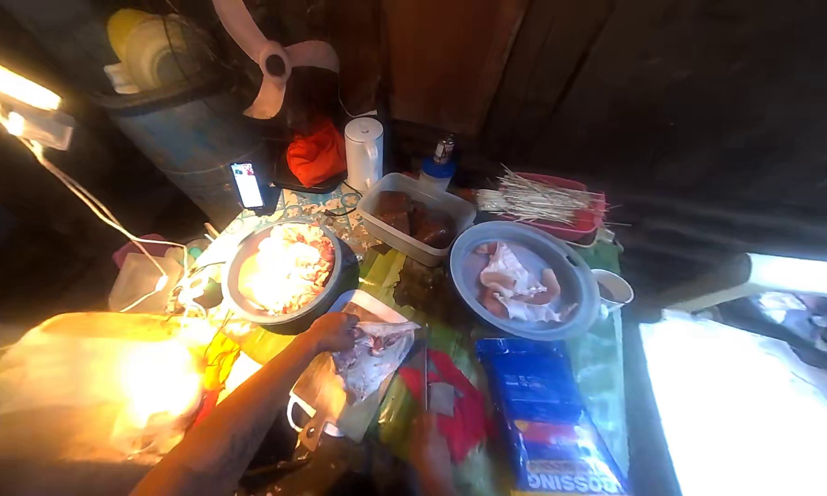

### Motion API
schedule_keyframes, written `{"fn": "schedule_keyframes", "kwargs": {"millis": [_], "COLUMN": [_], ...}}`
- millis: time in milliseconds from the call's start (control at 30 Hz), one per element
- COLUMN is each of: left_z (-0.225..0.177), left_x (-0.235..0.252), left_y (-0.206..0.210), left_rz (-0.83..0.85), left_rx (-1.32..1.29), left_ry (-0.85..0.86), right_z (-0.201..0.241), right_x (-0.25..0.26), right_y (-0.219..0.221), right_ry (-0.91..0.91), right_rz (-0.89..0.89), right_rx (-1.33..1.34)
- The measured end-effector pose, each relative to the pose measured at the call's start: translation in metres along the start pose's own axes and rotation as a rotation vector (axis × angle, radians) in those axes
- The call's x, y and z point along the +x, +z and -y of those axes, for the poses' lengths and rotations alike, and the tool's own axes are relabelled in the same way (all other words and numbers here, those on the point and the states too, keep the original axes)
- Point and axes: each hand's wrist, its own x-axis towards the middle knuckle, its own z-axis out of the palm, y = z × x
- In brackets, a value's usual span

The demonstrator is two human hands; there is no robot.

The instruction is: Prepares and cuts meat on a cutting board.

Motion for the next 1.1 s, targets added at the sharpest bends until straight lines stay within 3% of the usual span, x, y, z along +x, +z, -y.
{"fn": "schedule_keyframes", "kwargs": {"millis": [100, 200, 300, 400, 600, 900, 1100], "left_z": [-0.005, -0.026, -0.037, -0.038, -0.019, -0.021, 0.002], "left_x": [-0.009, -0.010, -0.007, 0.001, 0.014, 0.011, 0.027], "left_y": [0.033, 0.039, 0.037, 0.039, 0.055, 0.072, 0.066], "left_rz": [-0.039, -0.048, -0.026, -0.069, -0.056, -0.141, -0.131], "left_rx": [0.101, 0.063, -0.020, -0.030, -0.059, -0.058, -0.097], "left_ry": [-0.218, -0.384, -0.482, -0.476, -0.359, -0.361, -0.302], "right_z": [-0.004, 0.007, 0.032, 0.054, 0.078, 0.160, 0.099], "right_x": [-0.011, -0.039, -0.061, -0.066, -0.050, 0.010, -0.025], "right_y": [0.003, -0.006, -0.023, -0.027, -0.013, -0.009, 0.031], "right_ry": [-0.042, -0.145, -0.269, -0.321, -0.157, -0.135, -0.009], "right_rz": [-0.065, -0.165, -0.102, -0.081, 0.098, 0.029, 0.040], "right_rx": [0.069, 0.067, 0.030, -0.046, -0.199, -0.206, -0.239]}}
